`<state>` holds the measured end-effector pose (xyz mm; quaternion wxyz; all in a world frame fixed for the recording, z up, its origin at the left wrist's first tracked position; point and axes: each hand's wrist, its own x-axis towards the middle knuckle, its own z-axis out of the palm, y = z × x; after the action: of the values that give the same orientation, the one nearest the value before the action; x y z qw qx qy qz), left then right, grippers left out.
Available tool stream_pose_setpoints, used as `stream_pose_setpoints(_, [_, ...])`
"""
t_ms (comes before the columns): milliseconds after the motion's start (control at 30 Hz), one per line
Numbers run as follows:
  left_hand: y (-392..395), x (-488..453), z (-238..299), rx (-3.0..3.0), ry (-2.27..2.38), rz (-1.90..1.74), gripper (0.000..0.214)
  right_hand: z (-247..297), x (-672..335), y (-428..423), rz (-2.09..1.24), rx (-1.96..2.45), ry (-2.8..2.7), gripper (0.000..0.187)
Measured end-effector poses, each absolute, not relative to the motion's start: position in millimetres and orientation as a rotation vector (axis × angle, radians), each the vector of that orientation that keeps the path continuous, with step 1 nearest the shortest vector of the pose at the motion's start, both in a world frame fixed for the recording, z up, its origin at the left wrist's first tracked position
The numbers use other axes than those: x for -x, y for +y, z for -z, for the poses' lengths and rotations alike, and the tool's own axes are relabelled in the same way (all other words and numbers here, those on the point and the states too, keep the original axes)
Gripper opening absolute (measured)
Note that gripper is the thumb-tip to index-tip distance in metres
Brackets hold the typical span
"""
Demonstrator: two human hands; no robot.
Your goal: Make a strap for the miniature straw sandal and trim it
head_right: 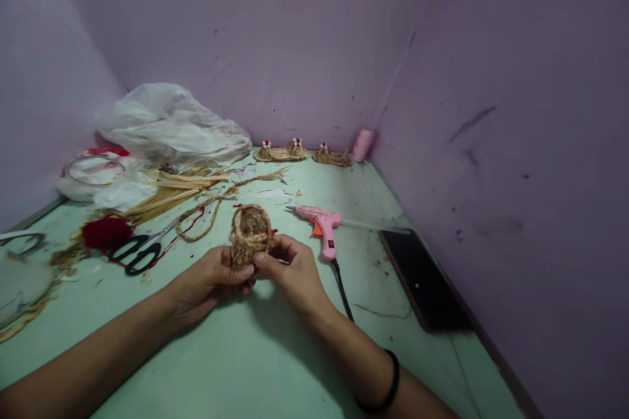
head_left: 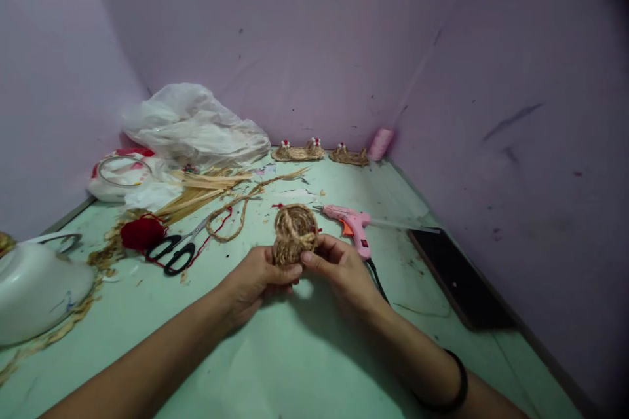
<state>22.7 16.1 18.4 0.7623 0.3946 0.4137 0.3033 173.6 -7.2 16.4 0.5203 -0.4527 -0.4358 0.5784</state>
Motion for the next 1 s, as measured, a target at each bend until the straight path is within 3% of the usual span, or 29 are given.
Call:
stream_pose_setpoints(167, [31, -6, -34, -1.212, 0.998, -0.73, 0.059, -22, -187, -6, -0.911, 1.337, -1.442, 0.013])
stream_pose_setpoints(400, [33, 2, -48, -1.48, 0.892, -0.519, 0.044, -18, -192, -7, -0.659, 1.379, -1.701, 0.029])
stream_pose_setpoints(567, [38, 18, -61, -1.551, 1.058, -0.402, 0.052, -19, -193, -9, -0.458, 1.475, -1.897, 0.038])
stream_pose_setpoints(800, [32, 2, -41, -1.345, 1.194, -0.501, 0.035, -17, -186, -12, -0.502, 1.561, -1.867, 0.03])
stream_pose_setpoints(1000, [31, -4, -39, -1.27, 1.265, -0.569, 0.021, -20, -191, -6, -0.991, 1.541, -1.633, 0.021])
